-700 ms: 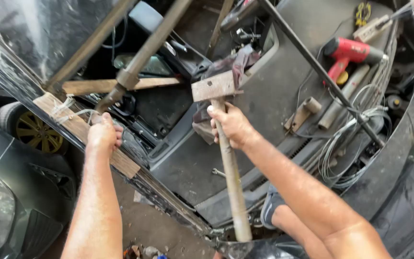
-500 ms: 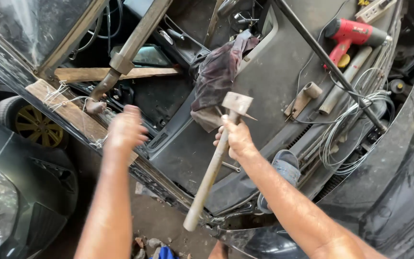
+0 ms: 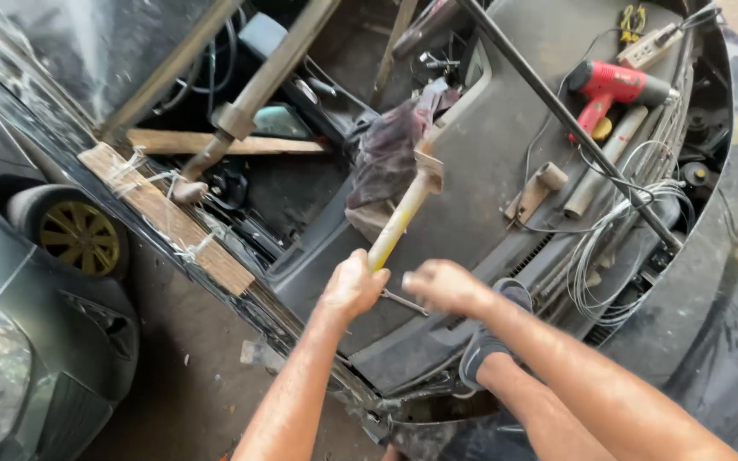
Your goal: The person uses a hammer and a metal pry bar to forcefully pry and adjust the windshield frame of a car. They repeatedly strike the pry bar and wooden blocks placed against the frame to shift its position.
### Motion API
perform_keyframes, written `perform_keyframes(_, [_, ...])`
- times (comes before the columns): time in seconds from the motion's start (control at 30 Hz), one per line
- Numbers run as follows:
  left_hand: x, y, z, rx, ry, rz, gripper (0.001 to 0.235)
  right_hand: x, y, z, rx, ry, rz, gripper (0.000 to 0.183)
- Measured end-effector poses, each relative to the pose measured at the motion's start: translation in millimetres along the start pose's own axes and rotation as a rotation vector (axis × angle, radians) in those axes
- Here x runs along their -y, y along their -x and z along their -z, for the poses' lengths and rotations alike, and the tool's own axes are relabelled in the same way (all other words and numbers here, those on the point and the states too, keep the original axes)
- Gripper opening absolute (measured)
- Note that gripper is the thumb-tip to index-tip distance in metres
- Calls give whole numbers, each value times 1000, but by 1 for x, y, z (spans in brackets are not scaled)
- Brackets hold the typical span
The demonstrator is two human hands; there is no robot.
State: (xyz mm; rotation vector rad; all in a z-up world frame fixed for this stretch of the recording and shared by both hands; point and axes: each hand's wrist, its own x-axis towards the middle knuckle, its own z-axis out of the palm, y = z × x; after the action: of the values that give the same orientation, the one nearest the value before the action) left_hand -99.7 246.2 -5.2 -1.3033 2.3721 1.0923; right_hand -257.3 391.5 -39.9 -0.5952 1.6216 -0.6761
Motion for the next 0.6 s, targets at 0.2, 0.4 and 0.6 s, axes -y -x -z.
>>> perform_keyframes(0.2, [-35,-11,-7,108,1031,106,31,6,42,-59,275,59,65,53])
perform_keyframes(0.4, [-25,-44,-11,-42,911,112,31,83,78,-33,55,559,56,56])
perform_keyframes(0.6, [-30,-17,73,86,-167,-93,43,101,84,52,-825,1103,740,91])
